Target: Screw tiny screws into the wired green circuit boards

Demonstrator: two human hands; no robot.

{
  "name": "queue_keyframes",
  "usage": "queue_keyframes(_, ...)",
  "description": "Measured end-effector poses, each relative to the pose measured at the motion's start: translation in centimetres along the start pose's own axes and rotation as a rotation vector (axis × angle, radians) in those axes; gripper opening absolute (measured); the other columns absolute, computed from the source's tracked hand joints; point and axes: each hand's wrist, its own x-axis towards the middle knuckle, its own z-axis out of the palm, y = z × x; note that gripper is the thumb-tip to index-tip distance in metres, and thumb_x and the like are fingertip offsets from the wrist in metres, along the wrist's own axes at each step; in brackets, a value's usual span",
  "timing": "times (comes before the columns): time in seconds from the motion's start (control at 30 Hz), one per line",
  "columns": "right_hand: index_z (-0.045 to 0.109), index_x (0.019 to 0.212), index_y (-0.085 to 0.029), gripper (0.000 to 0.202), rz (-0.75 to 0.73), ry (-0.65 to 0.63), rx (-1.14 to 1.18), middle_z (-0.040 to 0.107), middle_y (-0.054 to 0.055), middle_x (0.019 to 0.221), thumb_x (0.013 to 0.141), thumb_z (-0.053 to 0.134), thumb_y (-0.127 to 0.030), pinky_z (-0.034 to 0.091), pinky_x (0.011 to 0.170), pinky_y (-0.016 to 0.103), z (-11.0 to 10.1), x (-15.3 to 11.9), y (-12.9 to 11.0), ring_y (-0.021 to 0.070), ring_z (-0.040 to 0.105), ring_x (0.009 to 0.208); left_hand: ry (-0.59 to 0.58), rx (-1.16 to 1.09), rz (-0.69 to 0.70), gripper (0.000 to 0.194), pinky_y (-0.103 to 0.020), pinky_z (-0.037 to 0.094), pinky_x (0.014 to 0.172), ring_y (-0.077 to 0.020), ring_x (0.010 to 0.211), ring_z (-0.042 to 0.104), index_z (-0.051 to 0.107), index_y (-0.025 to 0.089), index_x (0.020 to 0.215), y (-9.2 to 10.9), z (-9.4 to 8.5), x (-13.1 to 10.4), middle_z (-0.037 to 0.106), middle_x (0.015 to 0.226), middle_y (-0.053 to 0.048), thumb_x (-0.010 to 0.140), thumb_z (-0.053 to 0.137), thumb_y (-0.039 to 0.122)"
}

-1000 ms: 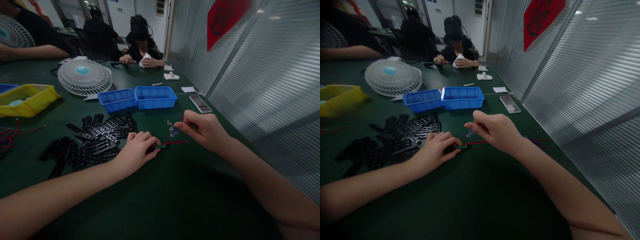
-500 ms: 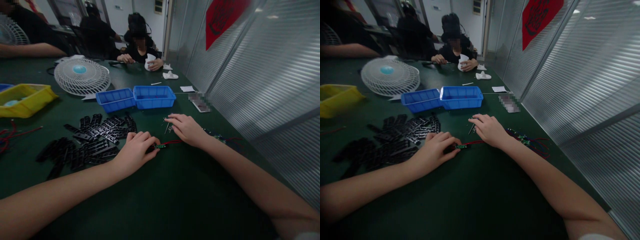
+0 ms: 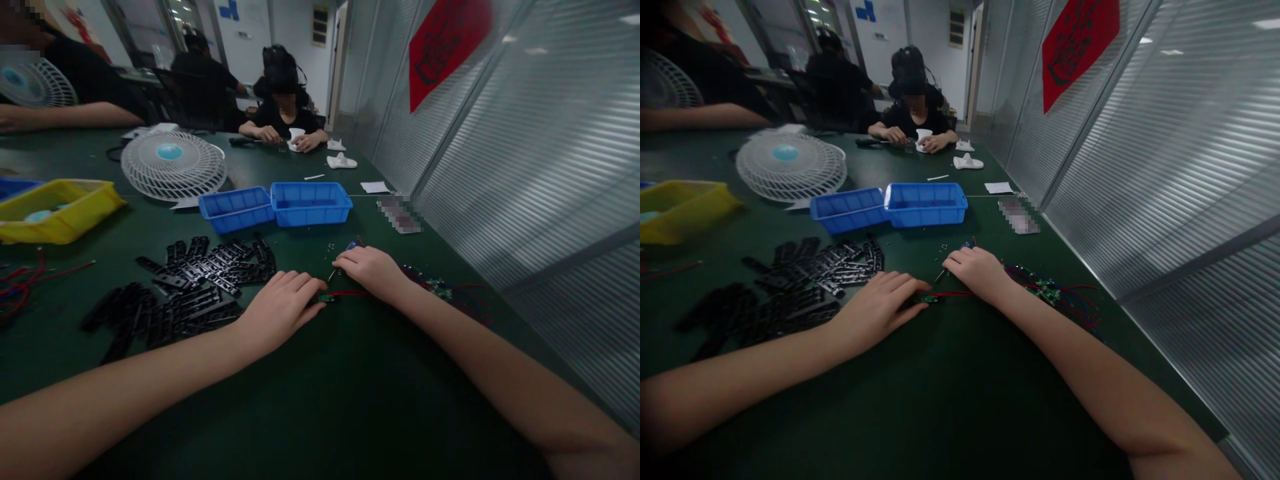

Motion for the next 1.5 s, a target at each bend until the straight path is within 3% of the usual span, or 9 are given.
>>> queue_keyframes(0.43, 0.062, 0.109, -0.016, 0.025, -0.072, 0.077, -0.068, 0.067, 0.008, 0.106, 0.096, 0.041, -0.016, 0.039, 0.076, 0.031, -0.2, -0.4, 0.0, 0.0196, 0.057, 0.097, 0.044, 0.057, 0.014, 0.018, -0.034, 0.036, 0.074, -0.0209, 0.088, 0.053, 0.055, 0.021, 0.106, 0.0, 0.2, -0.2, 0.061, 0.097, -0.003, 0.094, 0.050, 0.034)
queue_keyframes(0.63, 0.059, 0.110, -0.015, 0.024, 0.008, 0.237, -0.031, 0.066, 0.008, 0.105, 0.095, 0.040, -0.017, 0.040, 0.082, 0.034, -0.5, -0.7, 0.1, 0.0209, 0.056, 0.099, 0.110, 0.164, 0.078, 0.017, -0.034, 0.037, 0.073, -0.0201, 0.086, 0.055, 0.059, 0.019, 0.103, 0.0, 0.4, -0.6, 0.064, 0.095, -0.003, 0.095, 0.047, 0.029)
queue_keyframes(0.77, 0.055, 0.107, -0.014, 0.018, 0.172, 0.467, 0.298, 0.061, 0.009, 0.101, 0.093, 0.044, -0.018, 0.044, 0.082, 0.035, -1.6, -0.8, -0.3, 0.0195, 0.056, 0.095, 0.172, 0.206, 0.127, 0.019, -0.033, 0.037, 0.073, -0.0187, 0.085, 0.056, 0.061, 0.019, 0.105, 0.0, 0.5, -0.8, 0.066, 0.096, -0.003, 0.096, 0.046, 0.027)
queue_keyframes(0.87, 0.050, 0.119, -0.016, 0.026, 0.271, 0.551, 0.637, 0.055, 0.007, 0.100, 0.094, 0.043, -0.020, 0.048, 0.078, 0.032, -2.5, -0.6, -0.9, 0.0156, 0.057, 0.087, 0.203, 0.242, 0.164, 0.020, -0.032, 0.038, 0.072, -0.0177, 0.085, 0.057, 0.061, 0.020, 0.109, 0.0, 0.5, -1.0, 0.068, 0.099, -0.001, 0.096, 0.047, 0.026)
queue_keyframes(1.0, 0.036, 0.140, -0.026, 0.044, 0.343, 0.465, 0.982, 0.050, 0.003, 0.099, 0.096, 0.039, -0.023, 0.047, 0.066, 0.027, -3.4, -0.3, -2.0, 0.0096, 0.052, 0.070, 0.197, 0.278, 0.180, 0.020, -0.033, 0.038, 0.072, -0.0177, 0.085, 0.057, 0.062, 0.020, 0.108, 0.0, 0.5, -1.1, 0.068, 0.099, 0.000, 0.096, 0.048, 0.026)
queue_keyframes(1.13, 0.047, 0.131, -0.025, 0.035, 0.376, 0.433, 1.236, 0.042, -0.003, 0.076, 0.098, 0.034, -0.026, 0.036, 0.052, 0.023, -3.7, 0.0, -3.0, 0.0075, 0.039, 0.057, 0.187, 0.267, 0.189, 0.020, -0.033, 0.039, 0.073, -0.0179, 0.087, 0.057, 0.062, 0.020, 0.108, 0.0, 0.5, -1.1, 0.067, 0.099, 0.000, 0.096, 0.048, 0.027)
queue_keyframes(1.27, 0.054, 0.117, -0.025, 0.027, 0.390, 0.385, 1.493, 0.038, -0.005, 0.070, 0.098, 0.035, -0.026, 0.028, 0.046, 0.022, -3.3, 0.1, -3.7, 0.0055, 0.033, 0.051, 0.178, 0.247, 0.183, 0.019, -0.032, 0.039, 0.073, -0.0176, 0.086, 0.057, 0.063, 0.019, 0.106, 0.0, 0.5, -1.1, 0.067, 0.097, -0.001, 0.095, 0.048, 0.027)
queue_keyframes(1.4, 0.062, 0.097, -0.020, 0.026, 0.478, 0.298, 1.666, 0.041, -0.005, 0.068, 0.094, 0.036, -0.017, 0.029, 0.045, 0.020, -2.6, 0.2, -3.8, 0.0039, 0.037, 0.050, 0.172, 0.255, 0.192, 0.019, -0.032, 0.038, 0.072, -0.0172, 0.084, 0.057, 0.063, 0.019, 0.104, -0.1, 0.4, -1.1, 0.066, 0.093, -0.001, 0.096, 0.048, 0.027)
queue_keyframes(1.5, 0.060, 0.103, -0.020, 0.027, 0.523, 0.247, 1.818, 0.050, -0.003, 0.075, 0.091, 0.037, -0.014, 0.036, 0.048, 0.019, -2.3, 0.2, -3.8, 0.0052, 0.052, 0.057, 0.175, 0.268, 0.202, 0.019, -0.032, 0.037, 0.071, -0.0167, 0.083, 0.057, 0.063, 0.020, 0.103, -0.2, 0.4, -1.0, 0.066, 0.091, -0.001, 0.096, 0.047, 0.028)
